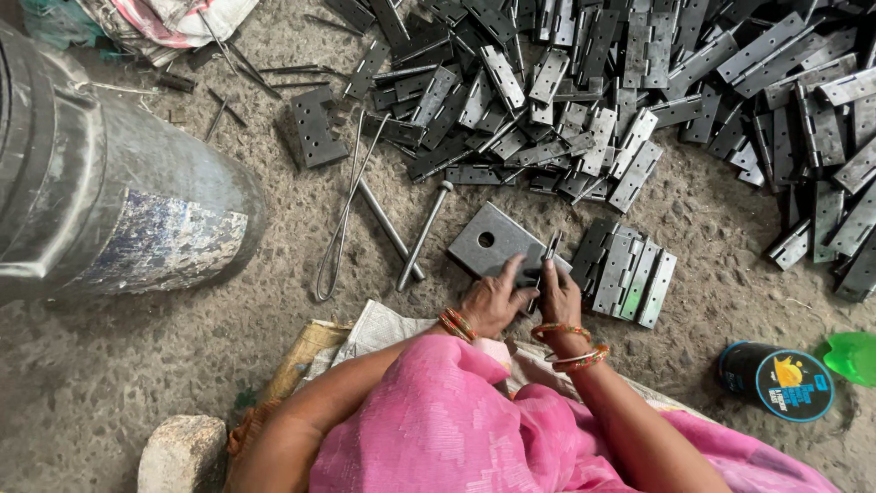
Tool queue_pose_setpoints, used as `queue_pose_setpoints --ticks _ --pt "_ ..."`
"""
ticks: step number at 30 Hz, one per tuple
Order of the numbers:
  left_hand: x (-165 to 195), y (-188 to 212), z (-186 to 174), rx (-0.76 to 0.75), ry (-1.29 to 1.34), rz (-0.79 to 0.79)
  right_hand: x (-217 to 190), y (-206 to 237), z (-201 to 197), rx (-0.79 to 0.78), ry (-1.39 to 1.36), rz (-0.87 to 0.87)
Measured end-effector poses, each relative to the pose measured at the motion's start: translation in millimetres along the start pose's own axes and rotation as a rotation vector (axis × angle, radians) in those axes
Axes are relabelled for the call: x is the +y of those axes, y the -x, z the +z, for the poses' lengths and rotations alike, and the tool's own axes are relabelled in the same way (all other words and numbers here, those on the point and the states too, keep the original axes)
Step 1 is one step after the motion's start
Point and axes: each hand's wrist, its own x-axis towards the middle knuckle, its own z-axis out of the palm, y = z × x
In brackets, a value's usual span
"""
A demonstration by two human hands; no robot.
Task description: The person sits on the floor and assembles metal hinges by placing them on a metal block, inserting a pin, and striking it with a hammer. They handle multiple hinge components and pins, stacking the finished units.
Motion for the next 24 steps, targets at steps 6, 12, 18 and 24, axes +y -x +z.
queue_pose_setpoints --ticks 6,12,18,24 --pt "-65 -2 -80 0.168 -0.511 -0.229 -62 -57 -1 0.13 0.589 -0.216" --pt "-92 8 -100 0.073 -0.47 -0.536 -95 -83 19 -0.01 0.982 -0.426" --pt "-99 12 -97 0.263 -0.425 -0.294 -93 -77 34 -0.092 1.007 -0.477" --pt "-96 1 -106 0.23 -0.332 -0.496 -93 -74 27 -0.128 0.949 -0.499"
